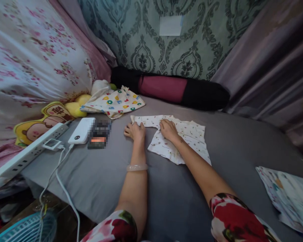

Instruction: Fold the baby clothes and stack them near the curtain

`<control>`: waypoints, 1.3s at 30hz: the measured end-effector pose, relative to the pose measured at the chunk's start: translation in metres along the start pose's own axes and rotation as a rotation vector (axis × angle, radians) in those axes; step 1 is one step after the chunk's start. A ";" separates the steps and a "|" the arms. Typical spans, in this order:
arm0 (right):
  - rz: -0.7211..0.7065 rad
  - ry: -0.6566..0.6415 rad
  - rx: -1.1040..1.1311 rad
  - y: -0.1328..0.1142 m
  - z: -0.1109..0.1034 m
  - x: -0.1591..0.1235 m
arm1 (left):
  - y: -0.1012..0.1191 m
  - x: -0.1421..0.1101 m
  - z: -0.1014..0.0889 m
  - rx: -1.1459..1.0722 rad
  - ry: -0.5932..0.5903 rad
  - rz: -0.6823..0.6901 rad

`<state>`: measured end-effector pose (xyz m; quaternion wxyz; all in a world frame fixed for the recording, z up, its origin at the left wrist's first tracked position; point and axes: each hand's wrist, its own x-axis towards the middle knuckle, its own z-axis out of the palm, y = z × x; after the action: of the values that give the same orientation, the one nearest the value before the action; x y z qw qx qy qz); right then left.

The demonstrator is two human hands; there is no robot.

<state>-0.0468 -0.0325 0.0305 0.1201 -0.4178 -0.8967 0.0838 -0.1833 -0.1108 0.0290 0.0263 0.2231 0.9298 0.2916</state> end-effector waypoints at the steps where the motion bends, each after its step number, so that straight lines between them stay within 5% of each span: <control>1: -0.001 -0.001 -0.001 0.001 0.000 0.002 | 0.001 0.000 -0.001 0.001 -0.005 -0.002; 6: 0.045 0.000 -0.022 0.005 0.000 0.009 | 0.003 0.004 -0.003 -0.062 -0.035 -0.023; 11: 0.066 -0.037 -0.055 0.006 -0.003 0.011 | 0.006 0.014 -0.003 -0.452 -0.063 0.028; 16: 0.122 -0.175 -0.078 0.000 -0.013 0.020 | 0.009 0.017 0.000 -0.803 0.034 0.153; 24: 0.185 -0.188 -0.080 -0.013 -0.019 0.033 | 0.019 0.006 0.002 -0.982 -0.016 0.440; 27: 0.229 -0.134 0.156 -0.004 -0.024 0.035 | 0.028 -0.005 0.003 -0.980 -0.078 0.545; 31: 0.527 0.014 0.876 0.013 -0.037 0.021 | 0.041 -0.026 0.009 -0.932 -0.185 0.712; 34: 0.650 -0.031 1.313 0.026 -0.047 0.000 | 0.049 -0.045 0.015 -0.852 -0.290 0.865; 39: 0.616 -0.102 1.356 0.046 -0.056 -0.027 | 0.055 -0.073 0.019 -0.740 -0.506 1.066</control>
<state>0.0200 -0.0210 0.0685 0.2806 -0.4800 -0.4951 0.6677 -0.0923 -0.0916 0.0380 0.1698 0.6865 0.4985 0.5014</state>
